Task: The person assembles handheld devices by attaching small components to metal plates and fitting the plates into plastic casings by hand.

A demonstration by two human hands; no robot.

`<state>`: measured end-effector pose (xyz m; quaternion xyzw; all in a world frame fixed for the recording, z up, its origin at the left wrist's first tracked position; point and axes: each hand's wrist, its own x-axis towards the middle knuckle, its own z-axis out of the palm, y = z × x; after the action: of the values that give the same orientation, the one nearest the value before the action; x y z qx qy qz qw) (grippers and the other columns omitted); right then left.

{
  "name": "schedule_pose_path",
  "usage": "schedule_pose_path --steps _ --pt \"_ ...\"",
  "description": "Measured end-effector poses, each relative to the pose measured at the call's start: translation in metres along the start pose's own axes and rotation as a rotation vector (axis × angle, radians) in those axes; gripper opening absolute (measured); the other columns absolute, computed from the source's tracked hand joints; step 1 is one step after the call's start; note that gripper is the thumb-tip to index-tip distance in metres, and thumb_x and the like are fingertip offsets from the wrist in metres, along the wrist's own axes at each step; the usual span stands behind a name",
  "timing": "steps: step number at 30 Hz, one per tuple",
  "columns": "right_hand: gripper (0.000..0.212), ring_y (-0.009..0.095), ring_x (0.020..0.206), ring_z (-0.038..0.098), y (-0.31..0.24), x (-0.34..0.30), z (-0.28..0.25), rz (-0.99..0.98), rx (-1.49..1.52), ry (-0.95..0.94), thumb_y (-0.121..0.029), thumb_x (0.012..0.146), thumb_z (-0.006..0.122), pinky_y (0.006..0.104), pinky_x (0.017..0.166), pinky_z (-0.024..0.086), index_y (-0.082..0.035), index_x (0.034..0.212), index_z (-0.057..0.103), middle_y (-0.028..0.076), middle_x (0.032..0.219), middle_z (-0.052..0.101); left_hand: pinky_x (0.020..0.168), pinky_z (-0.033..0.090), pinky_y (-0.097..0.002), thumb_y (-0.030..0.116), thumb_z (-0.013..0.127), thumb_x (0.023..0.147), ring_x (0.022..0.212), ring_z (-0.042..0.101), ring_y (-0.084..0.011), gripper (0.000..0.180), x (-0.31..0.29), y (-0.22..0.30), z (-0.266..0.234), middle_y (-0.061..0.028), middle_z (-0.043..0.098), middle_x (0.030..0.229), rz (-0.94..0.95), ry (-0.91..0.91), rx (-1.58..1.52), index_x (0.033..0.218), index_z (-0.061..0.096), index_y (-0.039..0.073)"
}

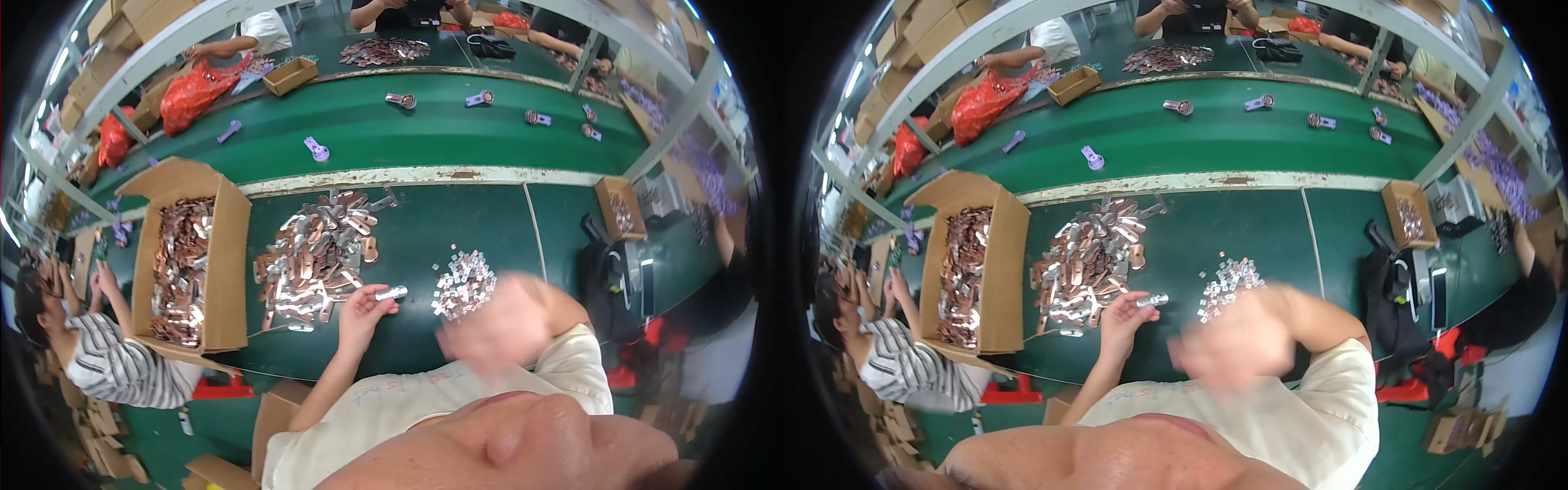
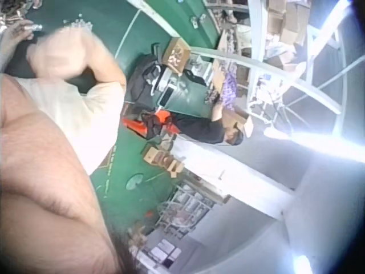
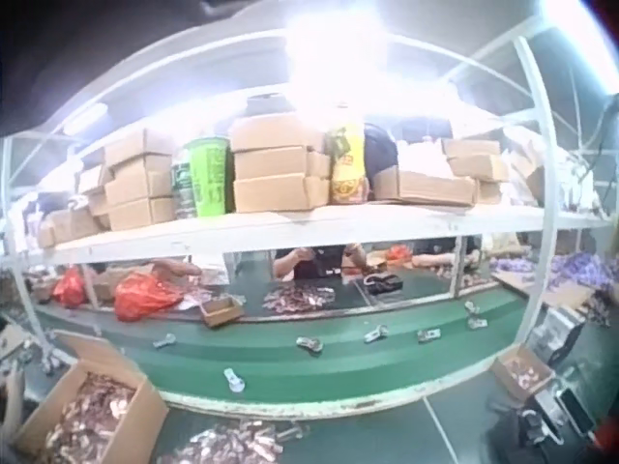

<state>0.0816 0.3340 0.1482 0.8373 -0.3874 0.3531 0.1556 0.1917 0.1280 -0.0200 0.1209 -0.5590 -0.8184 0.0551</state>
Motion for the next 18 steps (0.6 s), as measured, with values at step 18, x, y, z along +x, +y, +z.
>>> schedule_pose_path --steps 18 --pt "0.035 0.028 0.120 0.034 0.349 -0.320 -0.084 1.794 -1.250 -0.632 -0.021 0.089 0.041 0.0451 0.094 0.031 -0.011 0.120 0.053 0.007 0.129 0.039 0.071 0.054 -0.0271 -0.005 0.059 0.081 0.075 0.064 -0.0175 0.023 -0.019 -0.002 -0.004 -0.0129 0.063 0.086 -0.055 0.191 0.008 0.104 0.055 -0.005"
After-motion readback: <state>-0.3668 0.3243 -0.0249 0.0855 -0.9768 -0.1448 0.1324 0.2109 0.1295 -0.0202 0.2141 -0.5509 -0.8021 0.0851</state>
